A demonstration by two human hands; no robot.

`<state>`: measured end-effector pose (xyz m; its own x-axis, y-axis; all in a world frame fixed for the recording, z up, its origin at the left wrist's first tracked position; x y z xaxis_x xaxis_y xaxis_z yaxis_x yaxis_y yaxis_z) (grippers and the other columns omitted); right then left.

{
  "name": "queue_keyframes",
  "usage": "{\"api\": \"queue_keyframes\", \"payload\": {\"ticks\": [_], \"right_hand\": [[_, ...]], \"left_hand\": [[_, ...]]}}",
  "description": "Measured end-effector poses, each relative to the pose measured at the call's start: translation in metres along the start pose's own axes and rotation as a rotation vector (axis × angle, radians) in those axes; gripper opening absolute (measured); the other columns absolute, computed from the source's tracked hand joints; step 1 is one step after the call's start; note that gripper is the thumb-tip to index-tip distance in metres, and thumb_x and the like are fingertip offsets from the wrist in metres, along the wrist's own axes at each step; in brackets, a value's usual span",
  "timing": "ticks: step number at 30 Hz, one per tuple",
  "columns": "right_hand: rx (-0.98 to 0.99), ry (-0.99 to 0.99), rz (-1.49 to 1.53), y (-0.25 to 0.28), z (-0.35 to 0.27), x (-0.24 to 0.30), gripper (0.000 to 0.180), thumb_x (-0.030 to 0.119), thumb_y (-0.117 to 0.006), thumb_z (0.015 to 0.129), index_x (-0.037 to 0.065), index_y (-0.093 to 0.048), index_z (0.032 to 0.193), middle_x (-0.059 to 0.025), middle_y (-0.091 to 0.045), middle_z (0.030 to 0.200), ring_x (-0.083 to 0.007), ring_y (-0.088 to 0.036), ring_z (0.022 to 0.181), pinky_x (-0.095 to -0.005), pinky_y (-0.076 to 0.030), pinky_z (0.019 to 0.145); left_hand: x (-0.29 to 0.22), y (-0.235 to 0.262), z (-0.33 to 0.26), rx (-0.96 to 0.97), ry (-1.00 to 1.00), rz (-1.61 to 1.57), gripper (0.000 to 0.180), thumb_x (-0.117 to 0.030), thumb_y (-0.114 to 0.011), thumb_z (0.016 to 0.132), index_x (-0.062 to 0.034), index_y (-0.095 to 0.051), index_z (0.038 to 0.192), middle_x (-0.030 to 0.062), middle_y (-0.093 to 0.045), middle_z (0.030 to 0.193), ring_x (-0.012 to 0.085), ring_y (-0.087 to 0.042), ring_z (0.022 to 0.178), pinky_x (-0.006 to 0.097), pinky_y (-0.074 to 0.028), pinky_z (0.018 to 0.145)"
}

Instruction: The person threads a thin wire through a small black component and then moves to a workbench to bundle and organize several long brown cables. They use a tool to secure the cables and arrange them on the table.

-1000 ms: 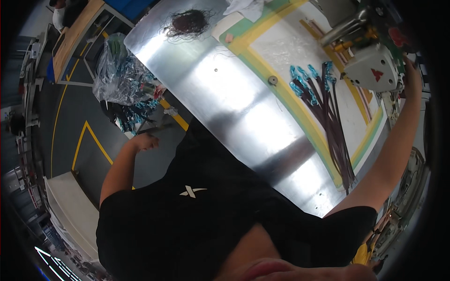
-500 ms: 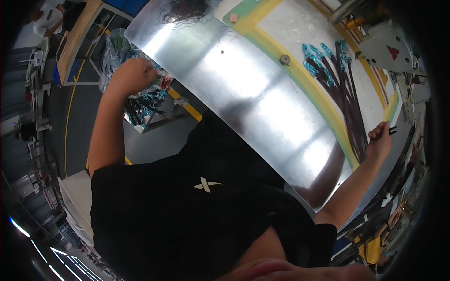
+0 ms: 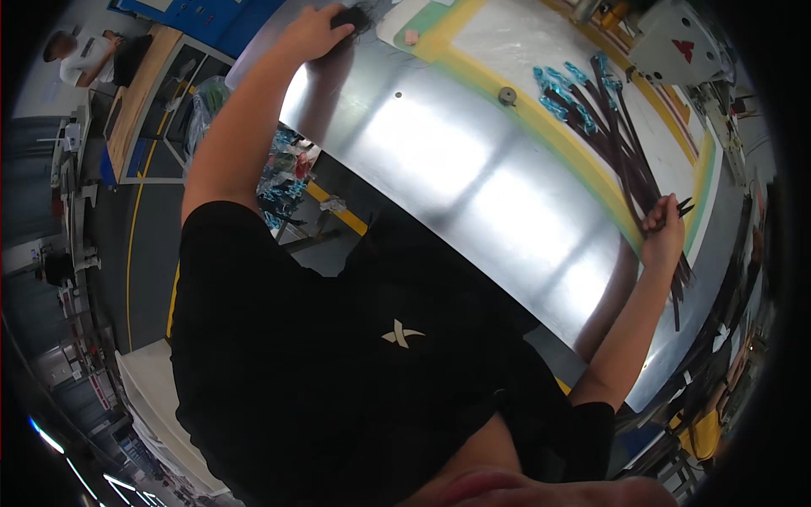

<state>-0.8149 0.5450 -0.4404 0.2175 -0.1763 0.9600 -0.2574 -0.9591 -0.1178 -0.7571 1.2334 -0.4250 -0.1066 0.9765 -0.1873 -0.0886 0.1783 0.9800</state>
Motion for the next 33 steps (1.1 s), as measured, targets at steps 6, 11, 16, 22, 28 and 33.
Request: {"api": "queue_keyframes", "payload": {"ticks": [6,11,16,22,28,33], "right_hand": [[0.002,0.000,-0.021,0.018,0.007,-0.006,0.027,0.032,-0.059,0.107,0.008,-0.059,0.095,0.0023,-0.046,0.073,-0.0100,-0.043,0.063,-0.0271,-0.036,0.060],[0.044,-0.050,-0.039,0.034,0.020,-0.009,0.028,0.031,-0.054,0.110,0.007,-0.058,0.096,0.0016,-0.044,0.076,-0.0105,-0.041,0.068,-0.0274,-0.036,0.063],[0.077,-0.102,-0.046,0.032,0.031,0.002,0.027,0.030,-0.053,0.110,0.008,-0.057,0.095,0.0008,-0.042,0.076,-0.0118,-0.039,0.068,-0.0293,-0.036,0.064],[0.034,-0.111,-0.050,0.027,0.019,0.017,0.032,0.032,-0.053,0.110,0.008,-0.055,0.089,0.0000,-0.038,0.073,-0.0144,-0.036,0.065,-0.0309,-0.034,0.062],[-0.067,-0.025,-0.061,0.026,-0.005,0.045,0.033,0.033,-0.053,0.110,0.008,-0.057,0.089,0.0008,-0.038,0.071,-0.0145,-0.037,0.065,-0.0305,-0.034,0.062],[-0.139,0.063,-0.175,0.063,-0.002,0.050,0.032,0.030,-0.060,0.107,-0.001,-0.066,0.105,-0.0005,-0.051,0.079,-0.0116,-0.048,0.071,-0.0281,-0.042,0.064]], "left_hand": [[-0.003,0.024,-0.120,0.348,-0.102,-0.276,0.029,-0.011,-0.071,0.089,-0.0001,-0.067,0.115,0.0138,-0.072,0.089,0.0243,-0.069,0.079,0.036,-0.054,0.075],[0.072,-0.009,-0.272,0.758,0.257,-0.604,0.028,-0.009,-0.070,0.090,0.0012,-0.068,0.116,0.0091,-0.072,0.090,0.0172,-0.070,0.075,0.032,-0.056,0.070],[0.102,-0.130,-0.374,0.954,0.489,-0.375,0.028,-0.015,-0.065,0.090,0.0036,-0.072,0.109,0.0139,-0.071,0.078,0.0240,-0.070,0.064,0.036,-0.057,0.062],[0.122,-0.251,-0.407,0.839,0.497,-0.328,0.027,-0.018,-0.068,0.091,0.0047,-0.071,0.104,0.0157,-0.070,0.073,0.0229,-0.071,0.065,0.037,-0.057,0.061],[0.110,-0.258,-0.382,0.707,0.846,-0.531,0.047,-0.037,-0.069,0.091,-0.0022,-0.070,0.122,0.0213,-0.074,0.106,0.0321,-0.075,0.092,0.040,-0.061,0.072],[0.107,-0.228,-0.346,0.734,0.369,-0.246,0.051,-0.044,-0.068,0.092,-0.0050,-0.070,0.124,0.0231,-0.073,0.111,0.0397,-0.071,0.102,0.046,-0.055,0.090]]}}
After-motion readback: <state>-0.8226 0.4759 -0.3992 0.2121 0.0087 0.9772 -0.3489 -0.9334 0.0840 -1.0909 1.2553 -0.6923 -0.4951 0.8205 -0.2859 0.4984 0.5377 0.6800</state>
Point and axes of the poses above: each hand's wrist, its own z-axis towards the middle knuckle, its own y-axis out of the back of the hand, x = y × z, the point moved 3 cm from there along z, towards the middle knuckle
